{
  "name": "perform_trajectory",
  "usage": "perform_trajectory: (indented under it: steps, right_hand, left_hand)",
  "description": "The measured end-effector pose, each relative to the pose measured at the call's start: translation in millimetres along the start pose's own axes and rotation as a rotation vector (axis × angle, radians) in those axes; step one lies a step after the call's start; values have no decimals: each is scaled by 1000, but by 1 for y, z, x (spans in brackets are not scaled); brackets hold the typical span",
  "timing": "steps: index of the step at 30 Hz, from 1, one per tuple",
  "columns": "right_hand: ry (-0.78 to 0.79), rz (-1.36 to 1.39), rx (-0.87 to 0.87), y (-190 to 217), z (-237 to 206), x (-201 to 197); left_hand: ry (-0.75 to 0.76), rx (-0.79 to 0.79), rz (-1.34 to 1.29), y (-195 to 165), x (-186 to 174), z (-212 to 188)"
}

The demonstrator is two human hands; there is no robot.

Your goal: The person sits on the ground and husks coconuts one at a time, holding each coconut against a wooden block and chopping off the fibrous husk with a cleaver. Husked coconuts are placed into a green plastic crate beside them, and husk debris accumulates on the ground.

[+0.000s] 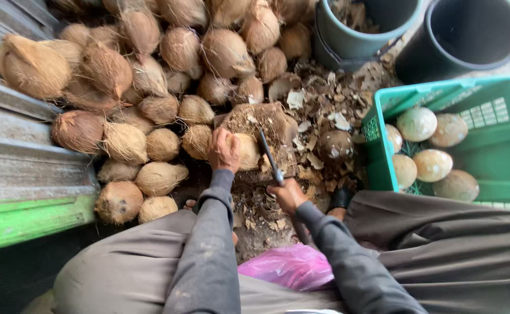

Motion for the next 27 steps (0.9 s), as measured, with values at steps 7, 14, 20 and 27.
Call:
perform_trajectory:
  steps: [7, 14, 20, 27]
  right_hand:
    - [-51, 628, -324, 6, 12, -34]
    - [13, 78, 17, -47, 23, 10]
    - [-96, -238, -419, 18, 24, -39]
    - [-380, -753, -439, 66, 49, -47]
  left_hand:
    - [129, -187, 25, 9, 10, 10]
    - [161, -320, -243, 15, 3, 15]
    - [191, -170, -272, 28, -9, 17]
    - [241, -76, -253, 24, -12, 4]
Point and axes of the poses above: each hand's wrist, its own z-axis towards the middle knuckle, its own x-axis out of the palm, y = z × x, the point moved 3 cm from there along z, towards the middle knuckle, and after that the axes turned 6 degrees about -y, right-handed, at the moved point
